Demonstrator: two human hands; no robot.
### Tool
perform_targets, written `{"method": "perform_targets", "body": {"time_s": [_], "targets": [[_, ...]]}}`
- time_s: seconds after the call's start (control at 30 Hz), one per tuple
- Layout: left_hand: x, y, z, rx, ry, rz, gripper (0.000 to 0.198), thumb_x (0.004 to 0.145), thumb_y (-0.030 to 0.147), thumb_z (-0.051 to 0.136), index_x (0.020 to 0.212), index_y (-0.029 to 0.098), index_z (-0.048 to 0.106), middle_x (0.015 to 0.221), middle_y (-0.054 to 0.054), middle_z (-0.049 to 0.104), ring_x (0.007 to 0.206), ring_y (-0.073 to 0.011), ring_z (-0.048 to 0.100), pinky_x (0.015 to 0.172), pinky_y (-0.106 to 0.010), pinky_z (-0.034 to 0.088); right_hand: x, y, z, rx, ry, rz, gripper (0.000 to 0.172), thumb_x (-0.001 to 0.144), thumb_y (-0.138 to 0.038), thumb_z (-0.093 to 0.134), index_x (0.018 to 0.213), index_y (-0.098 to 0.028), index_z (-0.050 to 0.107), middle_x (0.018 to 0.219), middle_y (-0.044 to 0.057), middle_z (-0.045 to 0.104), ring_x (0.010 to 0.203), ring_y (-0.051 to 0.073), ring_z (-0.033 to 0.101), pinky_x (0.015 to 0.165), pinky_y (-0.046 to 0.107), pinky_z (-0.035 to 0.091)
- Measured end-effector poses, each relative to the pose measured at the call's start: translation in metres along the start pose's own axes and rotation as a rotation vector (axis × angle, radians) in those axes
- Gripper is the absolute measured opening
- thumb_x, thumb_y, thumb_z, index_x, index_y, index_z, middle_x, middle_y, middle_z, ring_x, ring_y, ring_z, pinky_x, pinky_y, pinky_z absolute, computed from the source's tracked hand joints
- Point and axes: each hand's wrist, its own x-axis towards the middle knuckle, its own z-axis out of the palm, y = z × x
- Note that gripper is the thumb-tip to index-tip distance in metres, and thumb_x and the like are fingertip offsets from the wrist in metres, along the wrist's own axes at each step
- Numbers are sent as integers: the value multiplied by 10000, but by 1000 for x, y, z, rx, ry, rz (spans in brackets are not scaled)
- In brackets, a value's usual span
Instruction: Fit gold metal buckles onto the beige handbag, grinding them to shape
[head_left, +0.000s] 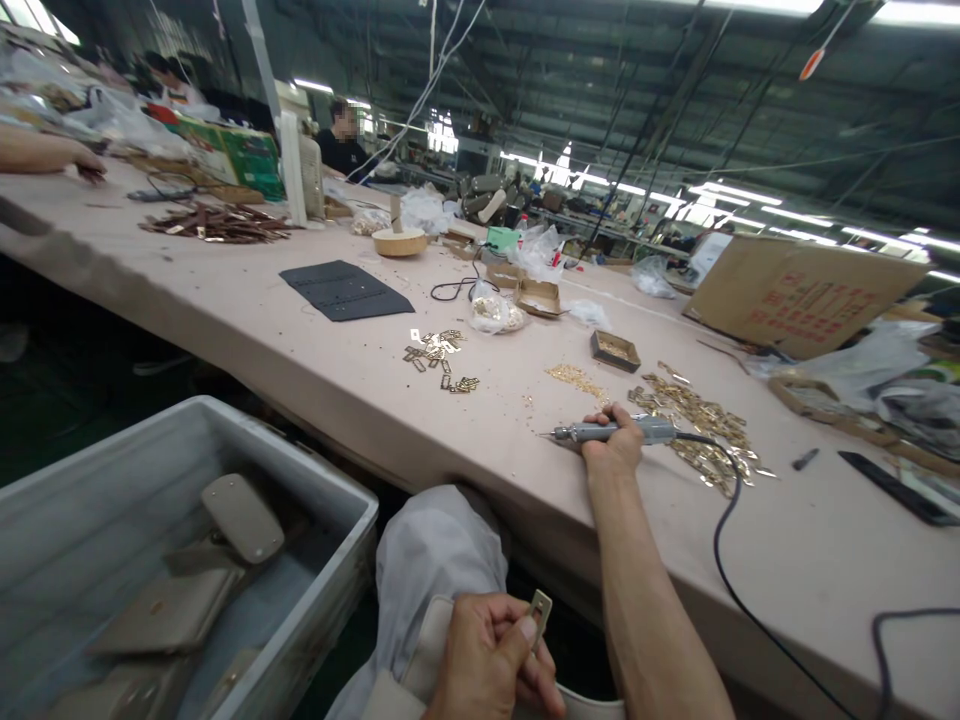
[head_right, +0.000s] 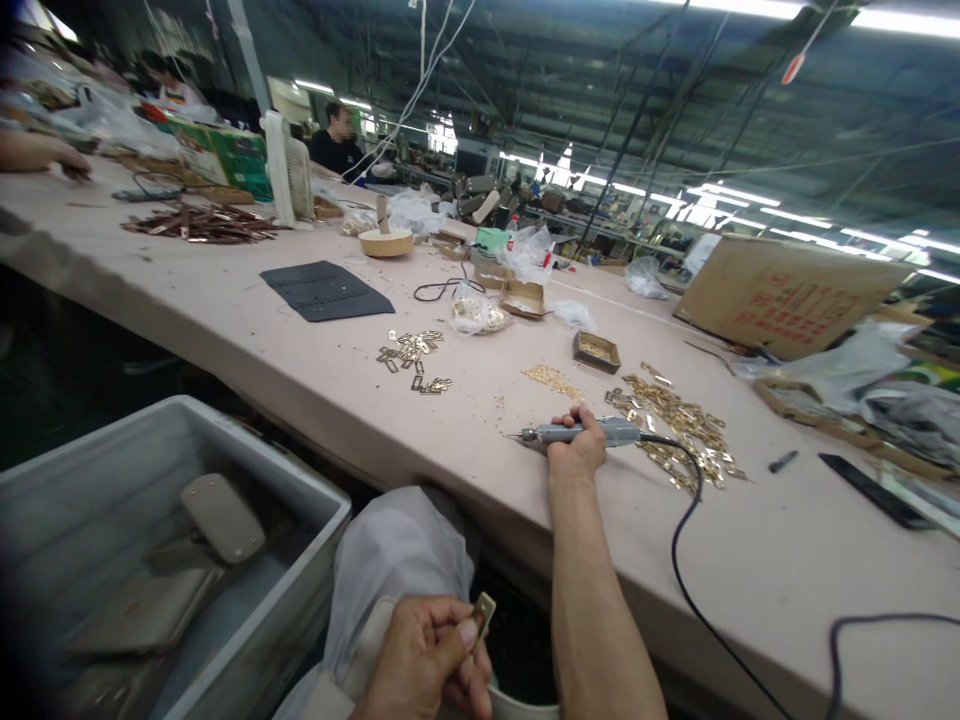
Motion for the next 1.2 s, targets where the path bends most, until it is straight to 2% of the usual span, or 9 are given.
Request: {"method": "perform_targets", "body": {"time_s": [0.13,0.33,0.5,0.83,1.03,1.2], "targets": [[0,2,1,3,4,-16,498,814,610,765,779,122,673,617,-128,742,474,-182,678,463,-230,498,0,2,1,28,37,-8,195,834,-98,660,823,-194,490,718,-82,568,473,44,493,488,171,524],[-2,4,1,-6,-2,-7,519,811,630,768,736,127,662,559,-80,698,477,-177,681,455,-214,484,0,4,1,18,43,-11,251,825,-139,721,822,-202,478,716,-91,569,459,45,492,490,180,527],[-3,1,0,-23,3,-17,518,786,625,797,773,121,677,571,-73,706,479,-179,685,459,-225,502,-3,3,2,22,41,-6,239,831,-127,716,821,-196,486,721,-86,576,464,42,493,490,175,525],[-5,3,1,15,13,-18,543,793,647,773,750,115,674,593,-111,731,499,-203,702,497,-258,535,-5,3,4,39,36,12,241,837,-164,746,827,-191,507,719,-85,590,469,48,511,487,186,535],[-5,4,2,43,19,-13,525,812,634,751,754,118,669,598,-108,731,489,-193,694,497,-249,528,-6,4,5,40,19,21,216,859,-157,718,830,-188,506,712,-86,581,470,42,504,485,179,522],[-6,6,3,53,10,-8,541,812,653,747,749,122,664,596,-95,723,497,-188,696,499,-244,531,-3,4,4,-9,-31,20,296,844,-209,770,830,-202,475,707,-98,576,456,39,490,481,172,515]]}}
